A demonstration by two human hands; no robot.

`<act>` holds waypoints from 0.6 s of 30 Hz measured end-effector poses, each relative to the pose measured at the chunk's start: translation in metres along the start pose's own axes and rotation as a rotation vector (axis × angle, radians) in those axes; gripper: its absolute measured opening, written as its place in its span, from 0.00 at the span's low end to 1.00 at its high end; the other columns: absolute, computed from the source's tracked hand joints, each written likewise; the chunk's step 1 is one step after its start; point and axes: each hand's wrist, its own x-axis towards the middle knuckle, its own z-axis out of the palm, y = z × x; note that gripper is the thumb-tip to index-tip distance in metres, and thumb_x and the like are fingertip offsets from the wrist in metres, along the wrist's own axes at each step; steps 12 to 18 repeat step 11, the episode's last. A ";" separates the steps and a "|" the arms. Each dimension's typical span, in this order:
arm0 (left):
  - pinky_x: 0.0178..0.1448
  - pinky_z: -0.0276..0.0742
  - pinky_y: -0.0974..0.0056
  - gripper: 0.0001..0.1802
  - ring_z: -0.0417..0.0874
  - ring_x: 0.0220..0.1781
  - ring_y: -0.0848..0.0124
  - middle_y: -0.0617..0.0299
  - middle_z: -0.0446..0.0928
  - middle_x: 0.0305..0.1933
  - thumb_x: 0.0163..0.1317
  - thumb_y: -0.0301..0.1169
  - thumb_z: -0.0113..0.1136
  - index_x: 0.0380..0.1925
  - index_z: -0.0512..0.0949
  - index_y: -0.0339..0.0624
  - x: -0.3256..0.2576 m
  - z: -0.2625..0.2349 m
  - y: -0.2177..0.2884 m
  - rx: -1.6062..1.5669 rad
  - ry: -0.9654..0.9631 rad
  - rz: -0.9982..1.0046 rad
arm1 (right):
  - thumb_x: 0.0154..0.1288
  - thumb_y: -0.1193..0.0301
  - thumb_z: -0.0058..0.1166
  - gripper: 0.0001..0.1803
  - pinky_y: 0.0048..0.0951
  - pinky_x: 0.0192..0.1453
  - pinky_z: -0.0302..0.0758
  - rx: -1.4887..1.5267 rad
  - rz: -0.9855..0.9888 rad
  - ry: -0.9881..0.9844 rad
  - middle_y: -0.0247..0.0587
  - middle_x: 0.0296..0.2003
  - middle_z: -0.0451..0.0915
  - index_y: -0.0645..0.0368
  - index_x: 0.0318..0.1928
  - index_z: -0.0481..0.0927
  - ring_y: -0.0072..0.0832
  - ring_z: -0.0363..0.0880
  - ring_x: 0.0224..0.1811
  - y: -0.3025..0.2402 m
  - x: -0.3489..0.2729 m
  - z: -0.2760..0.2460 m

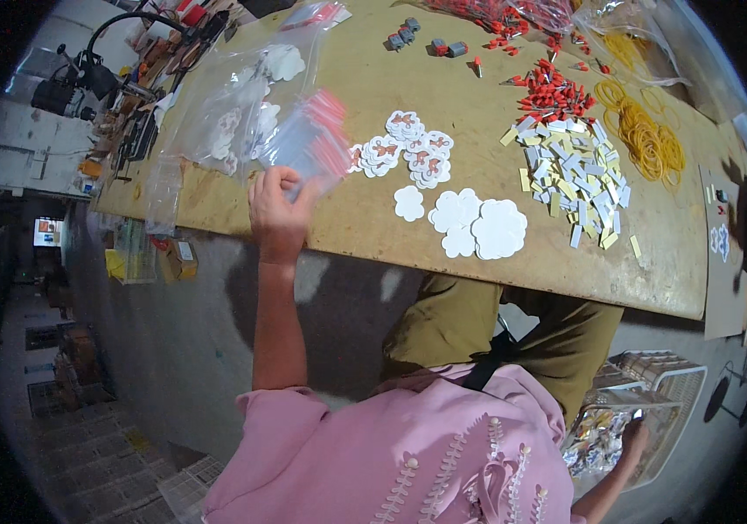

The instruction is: The person repeatedly picks white cloud-shaped cutouts, small rectangular pieces, and yellow rubber bands from a table, then bundles them together by hand. The assembled bundles are placed into a clear plastic bag on the table. The process is repeated continuously throughout the clip.

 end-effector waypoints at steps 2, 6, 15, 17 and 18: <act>0.40 0.76 0.58 0.08 0.79 0.33 0.65 0.59 0.78 0.33 0.69 0.29 0.70 0.36 0.81 0.37 -0.004 0.003 -0.011 -0.156 -0.051 -0.134 | 0.77 0.64 0.49 0.17 0.57 0.40 0.73 0.297 -0.241 0.124 0.66 0.33 0.83 0.67 0.38 0.81 0.64 0.79 0.34 -0.031 0.008 -0.006; 0.39 0.75 0.65 0.07 0.75 0.31 0.76 0.65 0.76 0.32 0.71 0.28 0.70 0.36 0.81 0.37 -0.004 0.005 -0.016 -0.317 -0.073 -0.257 | 0.76 0.66 0.53 0.13 0.53 0.43 0.77 0.318 -0.286 0.058 0.64 0.36 0.85 0.66 0.42 0.83 0.63 0.83 0.39 -0.112 0.020 -0.059; 0.42 0.71 0.73 0.04 0.71 0.35 0.83 0.73 0.75 0.33 0.74 0.27 0.67 0.38 0.82 0.39 -0.014 0.011 -0.010 -0.435 0.194 -0.264 | 0.71 0.73 0.58 0.07 0.45 0.42 0.79 0.561 -0.455 0.302 0.59 0.32 0.85 0.66 0.41 0.84 0.43 0.85 0.34 -0.235 -0.020 -0.170; 0.42 0.71 0.73 0.04 0.71 0.35 0.83 0.73 0.75 0.33 0.74 0.27 0.67 0.38 0.82 0.39 -0.014 0.011 -0.010 -0.435 0.194 -0.264 | 0.71 0.73 0.58 0.07 0.45 0.42 0.79 0.561 -0.455 0.302 0.59 0.32 0.85 0.66 0.41 0.84 0.43 0.85 0.34 -0.235 -0.020 -0.170; 0.42 0.71 0.73 0.04 0.71 0.35 0.83 0.73 0.75 0.33 0.74 0.27 0.67 0.38 0.82 0.39 -0.014 0.011 -0.010 -0.435 0.194 -0.264 | 0.71 0.73 0.58 0.07 0.45 0.42 0.79 0.561 -0.455 0.302 0.59 0.32 0.85 0.66 0.41 0.84 0.43 0.85 0.34 -0.235 -0.020 -0.170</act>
